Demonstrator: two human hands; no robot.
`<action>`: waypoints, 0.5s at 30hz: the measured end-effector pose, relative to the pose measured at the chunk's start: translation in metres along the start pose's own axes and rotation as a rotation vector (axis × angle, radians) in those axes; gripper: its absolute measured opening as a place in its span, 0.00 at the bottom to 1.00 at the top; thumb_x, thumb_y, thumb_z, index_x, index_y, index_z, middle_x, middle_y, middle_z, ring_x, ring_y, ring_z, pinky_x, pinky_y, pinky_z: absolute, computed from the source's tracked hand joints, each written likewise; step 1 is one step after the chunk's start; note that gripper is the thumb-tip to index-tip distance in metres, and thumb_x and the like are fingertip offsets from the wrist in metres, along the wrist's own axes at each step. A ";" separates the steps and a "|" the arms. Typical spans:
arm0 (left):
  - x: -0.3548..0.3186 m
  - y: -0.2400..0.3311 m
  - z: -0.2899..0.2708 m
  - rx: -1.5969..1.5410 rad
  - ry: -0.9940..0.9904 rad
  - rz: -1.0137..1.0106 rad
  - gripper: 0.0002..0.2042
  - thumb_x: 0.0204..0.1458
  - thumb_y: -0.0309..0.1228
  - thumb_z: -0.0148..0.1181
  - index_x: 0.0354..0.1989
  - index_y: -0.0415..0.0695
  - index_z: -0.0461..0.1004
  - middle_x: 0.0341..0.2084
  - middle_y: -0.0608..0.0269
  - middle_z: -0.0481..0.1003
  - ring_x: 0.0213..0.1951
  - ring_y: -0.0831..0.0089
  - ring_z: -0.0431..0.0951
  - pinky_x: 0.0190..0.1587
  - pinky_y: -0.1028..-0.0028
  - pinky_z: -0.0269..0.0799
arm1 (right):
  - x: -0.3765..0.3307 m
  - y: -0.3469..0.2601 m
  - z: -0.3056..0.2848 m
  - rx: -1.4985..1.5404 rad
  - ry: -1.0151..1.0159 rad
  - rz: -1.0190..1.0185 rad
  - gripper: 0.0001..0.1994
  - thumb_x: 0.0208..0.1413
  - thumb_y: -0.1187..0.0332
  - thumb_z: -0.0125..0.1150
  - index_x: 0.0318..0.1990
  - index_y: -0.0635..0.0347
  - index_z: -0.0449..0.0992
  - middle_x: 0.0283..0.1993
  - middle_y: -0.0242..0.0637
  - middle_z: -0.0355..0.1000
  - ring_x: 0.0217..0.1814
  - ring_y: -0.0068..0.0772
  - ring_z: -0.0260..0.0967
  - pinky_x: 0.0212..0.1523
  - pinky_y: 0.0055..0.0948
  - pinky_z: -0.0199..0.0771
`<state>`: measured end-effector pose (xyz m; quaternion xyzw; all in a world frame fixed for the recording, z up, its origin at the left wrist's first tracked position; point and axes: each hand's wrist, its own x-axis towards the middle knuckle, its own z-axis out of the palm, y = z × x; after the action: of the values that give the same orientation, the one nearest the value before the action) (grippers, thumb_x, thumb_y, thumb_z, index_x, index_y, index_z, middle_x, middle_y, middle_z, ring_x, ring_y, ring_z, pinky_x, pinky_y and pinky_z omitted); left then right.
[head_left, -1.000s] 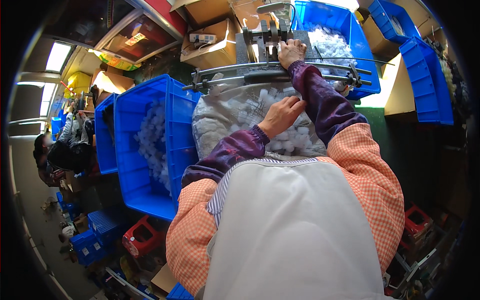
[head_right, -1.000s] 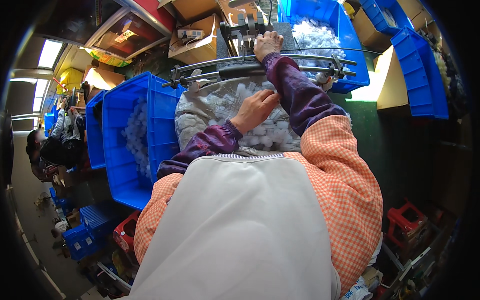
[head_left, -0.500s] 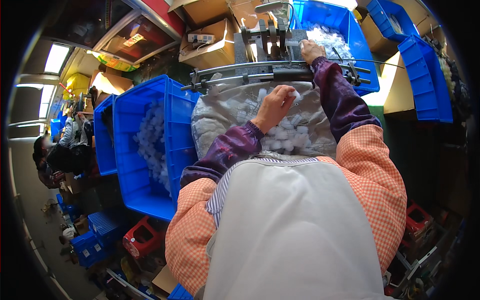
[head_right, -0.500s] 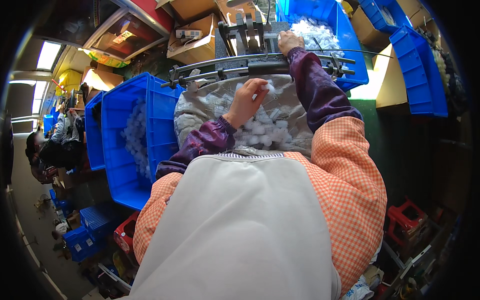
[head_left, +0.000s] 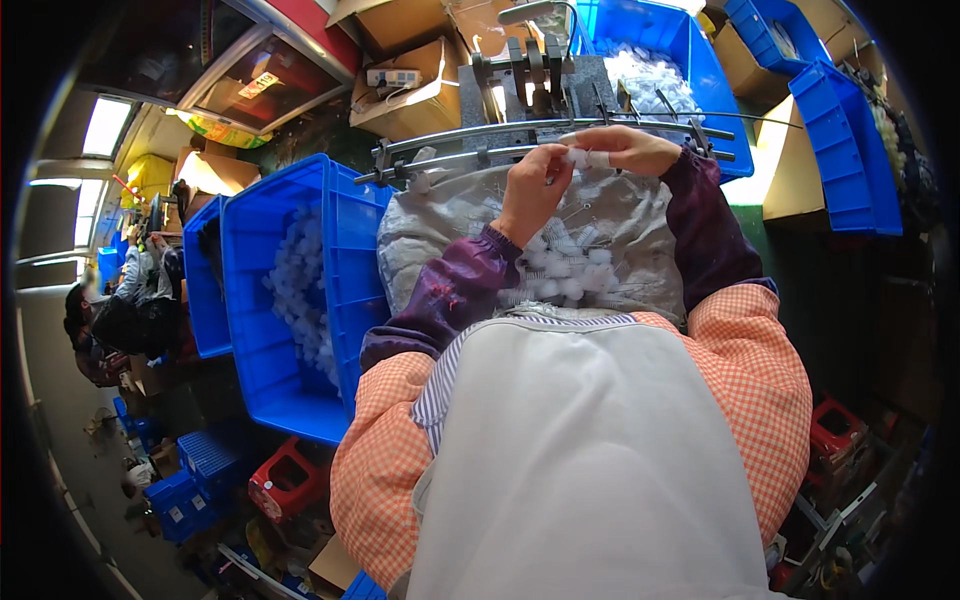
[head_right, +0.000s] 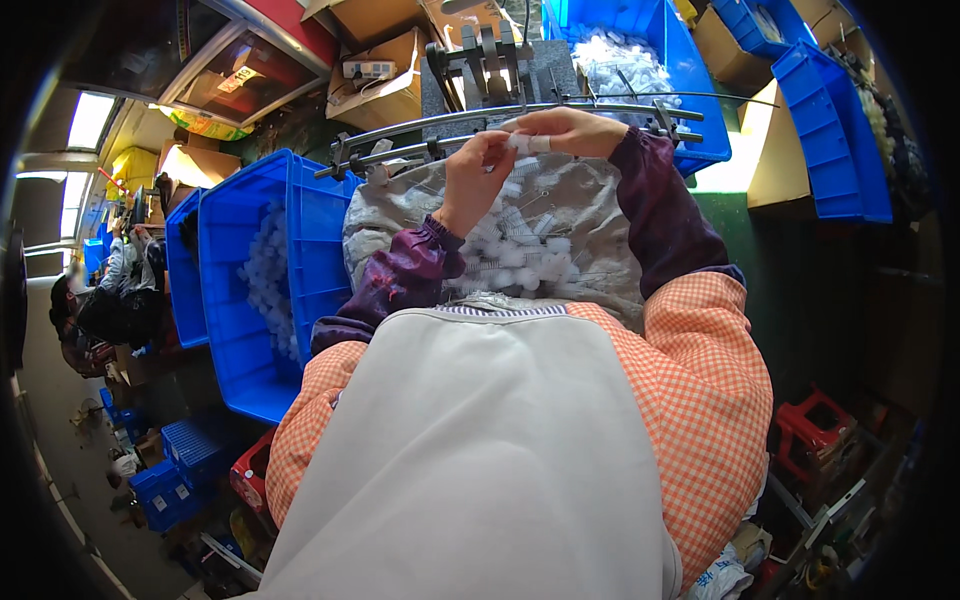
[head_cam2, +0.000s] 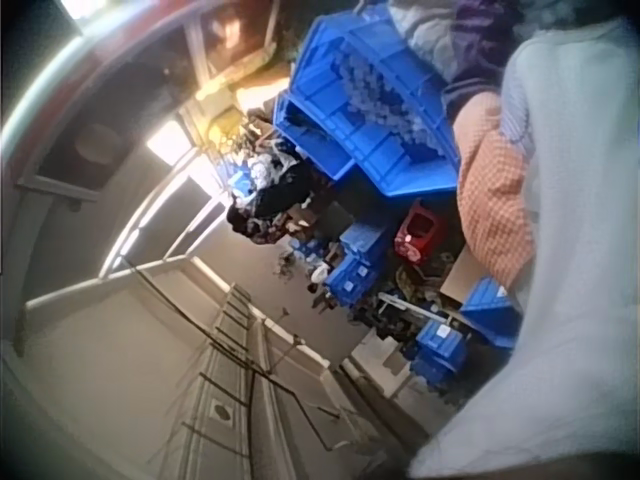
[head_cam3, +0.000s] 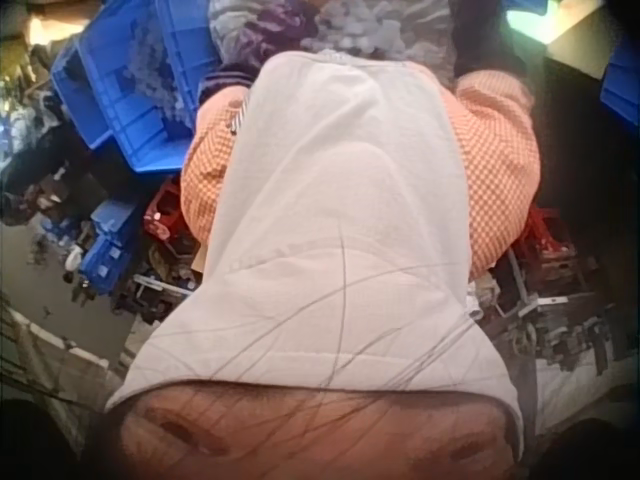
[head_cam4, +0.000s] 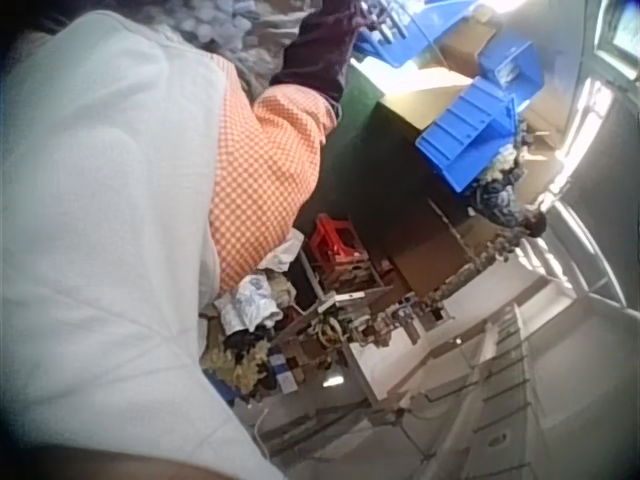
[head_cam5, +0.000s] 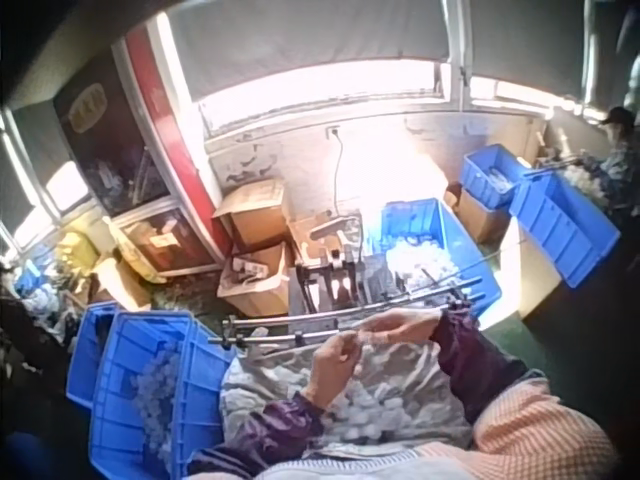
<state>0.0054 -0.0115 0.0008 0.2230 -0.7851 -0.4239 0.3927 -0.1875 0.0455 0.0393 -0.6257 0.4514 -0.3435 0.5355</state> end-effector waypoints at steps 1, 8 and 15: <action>-0.002 0.000 -0.002 -0.004 -0.017 -0.026 0.11 0.46 0.29 0.59 0.37 0.37 0.70 0.25 0.57 0.74 0.27 0.68 0.77 0.28 0.74 0.72 | 0.006 0.021 0.000 -0.001 0.018 -0.005 0.20 0.54 0.62 0.54 0.52 0.63 0.67 0.43 0.35 0.70 0.45 0.22 0.63 0.48 0.21 0.63; -0.026 -0.034 0.002 1.022 -0.435 -0.050 0.22 0.46 0.42 0.57 0.44 0.39 0.67 0.32 0.58 0.74 0.35 0.61 0.74 0.40 0.69 0.68 | 0.057 0.087 -0.046 -1.011 0.879 0.180 0.09 0.49 0.66 0.54 0.36 0.58 0.73 0.38 0.41 0.70 0.44 0.47 0.66 0.43 0.39 0.66; -0.041 -0.057 0.004 0.939 -0.610 -0.164 0.10 0.42 0.33 0.57 0.31 0.41 0.72 0.35 0.53 0.72 0.36 0.54 0.74 0.37 0.66 0.71 | 0.083 0.107 -0.052 -1.216 0.918 0.221 0.07 0.49 0.66 0.54 0.36 0.53 0.74 0.38 0.37 0.69 0.46 0.43 0.63 0.46 0.37 0.65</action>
<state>0.0273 -0.0130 -0.0661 0.3014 -0.9474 -0.1038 -0.0275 -0.2267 -0.0531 -0.0603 -0.5558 0.7979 -0.2047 -0.1123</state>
